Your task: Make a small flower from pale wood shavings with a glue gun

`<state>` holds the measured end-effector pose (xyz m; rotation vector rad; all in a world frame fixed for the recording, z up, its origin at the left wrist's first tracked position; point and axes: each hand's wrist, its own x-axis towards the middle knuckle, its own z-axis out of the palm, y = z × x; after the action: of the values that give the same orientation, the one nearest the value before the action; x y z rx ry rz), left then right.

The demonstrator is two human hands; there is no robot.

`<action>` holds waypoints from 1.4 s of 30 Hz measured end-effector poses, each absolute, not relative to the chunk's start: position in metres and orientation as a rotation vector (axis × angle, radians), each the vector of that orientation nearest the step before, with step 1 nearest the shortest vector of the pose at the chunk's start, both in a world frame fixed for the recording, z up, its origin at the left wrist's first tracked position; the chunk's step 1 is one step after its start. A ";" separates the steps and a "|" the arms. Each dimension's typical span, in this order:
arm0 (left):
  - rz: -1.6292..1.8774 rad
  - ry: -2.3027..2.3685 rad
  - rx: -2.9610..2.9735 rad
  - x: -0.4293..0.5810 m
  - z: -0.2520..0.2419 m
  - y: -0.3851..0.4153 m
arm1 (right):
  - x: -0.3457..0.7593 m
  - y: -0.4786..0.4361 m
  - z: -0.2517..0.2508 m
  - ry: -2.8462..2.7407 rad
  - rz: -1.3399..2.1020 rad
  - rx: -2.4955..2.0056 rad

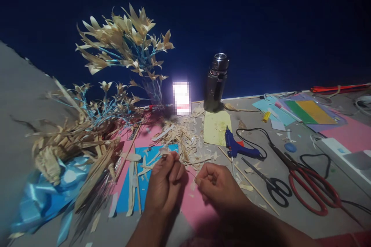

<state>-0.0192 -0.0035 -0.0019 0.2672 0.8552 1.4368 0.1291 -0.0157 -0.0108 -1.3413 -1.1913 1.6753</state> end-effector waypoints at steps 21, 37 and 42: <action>1.232 0.752 0.259 -0.013 -0.006 -0.010 | 0.129 -0.016 0.002 -1.175 1.548 -1.338; 1.250 0.752 0.212 -0.010 -0.005 -0.011 | 0.128 -0.016 0.003 -1.161 1.577 -1.330; 1.241 0.732 0.206 -0.010 -0.005 -0.010 | 0.128 -0.017 0.002 -1.148 1.582 -1.309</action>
<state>-0.0101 -0.0101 -0.0053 0.2060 0.7318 1.2410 0.1276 -0.0167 0.0018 -1.3089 -1.1476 1.5815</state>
